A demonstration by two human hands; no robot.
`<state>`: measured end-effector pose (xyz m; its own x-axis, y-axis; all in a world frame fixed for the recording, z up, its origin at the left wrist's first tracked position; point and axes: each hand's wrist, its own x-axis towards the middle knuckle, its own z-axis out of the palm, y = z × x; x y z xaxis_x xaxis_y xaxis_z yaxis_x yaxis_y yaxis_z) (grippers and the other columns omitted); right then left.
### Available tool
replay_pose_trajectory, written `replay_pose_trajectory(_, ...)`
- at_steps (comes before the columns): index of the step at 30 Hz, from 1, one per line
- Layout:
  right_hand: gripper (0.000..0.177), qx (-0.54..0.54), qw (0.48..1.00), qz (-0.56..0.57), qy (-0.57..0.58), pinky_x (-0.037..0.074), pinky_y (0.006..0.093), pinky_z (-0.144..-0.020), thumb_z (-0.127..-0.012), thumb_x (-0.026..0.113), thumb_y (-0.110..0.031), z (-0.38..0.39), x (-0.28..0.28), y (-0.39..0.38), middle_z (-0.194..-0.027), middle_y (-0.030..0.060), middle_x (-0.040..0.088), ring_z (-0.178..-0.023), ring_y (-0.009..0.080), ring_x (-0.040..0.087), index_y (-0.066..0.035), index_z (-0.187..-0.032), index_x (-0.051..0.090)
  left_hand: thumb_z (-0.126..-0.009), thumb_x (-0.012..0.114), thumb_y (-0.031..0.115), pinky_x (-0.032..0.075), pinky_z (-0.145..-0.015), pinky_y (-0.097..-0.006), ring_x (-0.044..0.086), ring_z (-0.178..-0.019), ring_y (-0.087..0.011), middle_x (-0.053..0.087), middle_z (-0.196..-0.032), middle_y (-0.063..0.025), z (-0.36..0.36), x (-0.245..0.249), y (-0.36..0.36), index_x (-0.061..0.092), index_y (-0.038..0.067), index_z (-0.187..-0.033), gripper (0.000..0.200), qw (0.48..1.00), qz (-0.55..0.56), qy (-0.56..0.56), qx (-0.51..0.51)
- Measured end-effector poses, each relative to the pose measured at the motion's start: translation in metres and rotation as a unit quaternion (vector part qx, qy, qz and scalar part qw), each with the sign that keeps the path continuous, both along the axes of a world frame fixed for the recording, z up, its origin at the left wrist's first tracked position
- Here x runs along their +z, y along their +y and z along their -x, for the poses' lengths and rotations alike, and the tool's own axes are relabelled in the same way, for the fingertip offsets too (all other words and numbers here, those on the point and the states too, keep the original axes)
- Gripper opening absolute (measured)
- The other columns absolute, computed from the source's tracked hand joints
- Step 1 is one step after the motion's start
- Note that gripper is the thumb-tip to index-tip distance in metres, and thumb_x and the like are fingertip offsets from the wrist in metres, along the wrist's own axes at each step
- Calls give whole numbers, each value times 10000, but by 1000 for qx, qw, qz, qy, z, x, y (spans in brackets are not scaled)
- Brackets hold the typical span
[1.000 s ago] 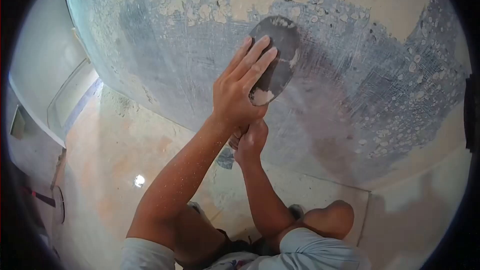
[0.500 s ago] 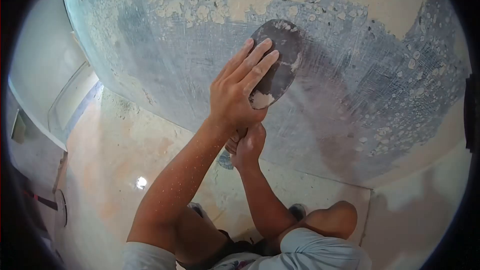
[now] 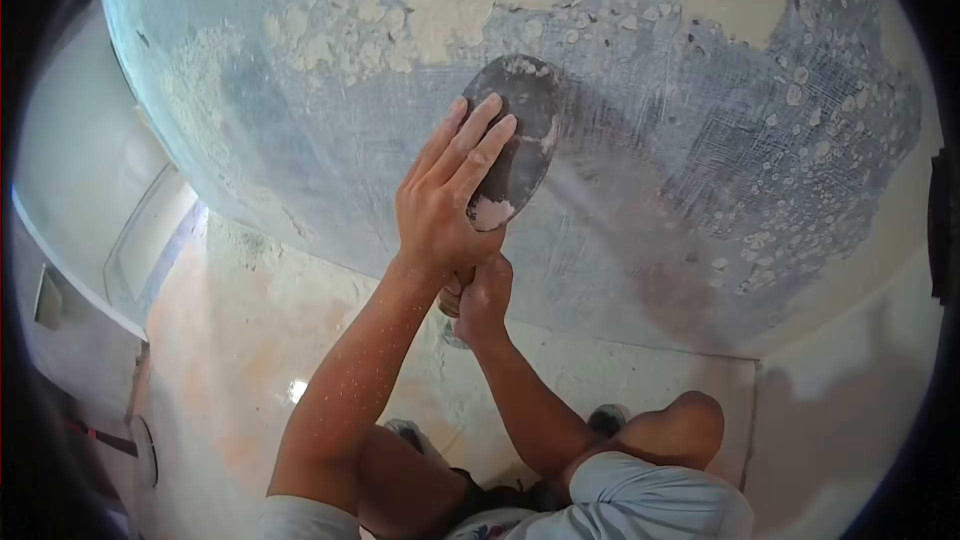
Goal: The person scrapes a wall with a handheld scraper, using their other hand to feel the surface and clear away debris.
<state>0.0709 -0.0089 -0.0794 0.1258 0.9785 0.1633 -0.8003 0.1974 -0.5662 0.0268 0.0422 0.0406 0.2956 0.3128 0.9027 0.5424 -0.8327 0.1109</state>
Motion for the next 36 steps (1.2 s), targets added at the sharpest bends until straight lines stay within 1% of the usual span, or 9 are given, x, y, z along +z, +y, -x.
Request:
replay_pose_trajectory(17,502,67,996,-29,-43,211,263,-354,-1088,401,-549,-13,-3,16,-569,-10,426,-376,72,315,-115,-842,464,-629,720,40,431,-1129,-492,505,-1403,-370,539,-1530,-70,4,3,6,593,169,-1429,821,999,-23,12,29)
replay_pose_trajectory(19,412,107,994,-26,-4,247,248,-380,-1100,431,-478,-16,1,13,-621,-6,468,-427,57,357,-97,-973,525,-638,727,62,378,-1160,-501,449,-1453,-357,489,-1577,-64,0,4,4,543,177,-1483,872,1000,-5,-4,27)
replay_pose_trajectory(21,277,-93,994,-42,-43,286,232,-421,-1106,476,-346,-1,2,9,-694,-7,519,-500,41,397,-87,-1191,531,-641,729,64,352,-1171,-514,438,-1462,-354,483,-1582,-65,6,-2,2,537,180,-1490,879,999,10,2,48)
replay_pose_trajectory(22,357,-123,987,-77,-63,317,213,-470,-1089,510,-230,7,-13,7,-743,-20,542,-556,25,407,-68,-1402,453,-643,731,66,326,-1182,-527,426,-1472,-351,478,-1588,-66,9,-6,3,532,182,-1497,885,998,18,10,67)
replay_pose_trajectory(25,397,-224,963,-94,-113,319,209,-491,-1084,500,-186,30,-43,15,-760,-30,548,-562,23,399,-36,-1447,440,-649,732,68,264,-1207,-545,399,-1492,-342,450,-1608,-74,27,-34,21,523,187,-1505,889,994,-1,16,110)
replay_pose_trajectory(28,358,-76,995,-64,-19,303,210,-505,-1070,526,-160,23,-61,17,-769,-57,538,-577,10,388,-14,-1397,529,-672,731,116,219,-1224,-569,380,-1504,-330,413,-1630,-90,30,-40,13,520,220,-1511,872,992,-74,85,56)
replay_pose_trajectory(30,352,-73,993,-89,8,293,207,-505,-1074,544,-202,26,-67,18,-757,-67,526,-565,9,379,-13,-1371,557,-669,728,147,213,-1228,-583,382,-1501,-333,418,-1625,-89,30,-42,6,540,234,-1496,853,987,-62,130,76)
replay_pose_trajectory(32,374,-101,993,-29,-46,279,211,-490,-1084,540,-248,27,-51,16,-734,-70,508,-551,12,376,-11,-1372,557,-650,731,147,195,-1237,-583,375,-1503,-338,426,-1619,-82,30,-38,8,561,251,-1475,849,996,-12,72,48)
replay_pose_trajectory(36,378,-138,980,-110,-90,269,217,-469,-1086,542,-260,21,-31,21,-712,-71,489,-547,12,372,-3,-1362,566,-638,724,87,299,-1190,-605,411,-1477,-367,466,-1593,-63,26,-26,17,571,235,-1467,856,999,-2,25,29)
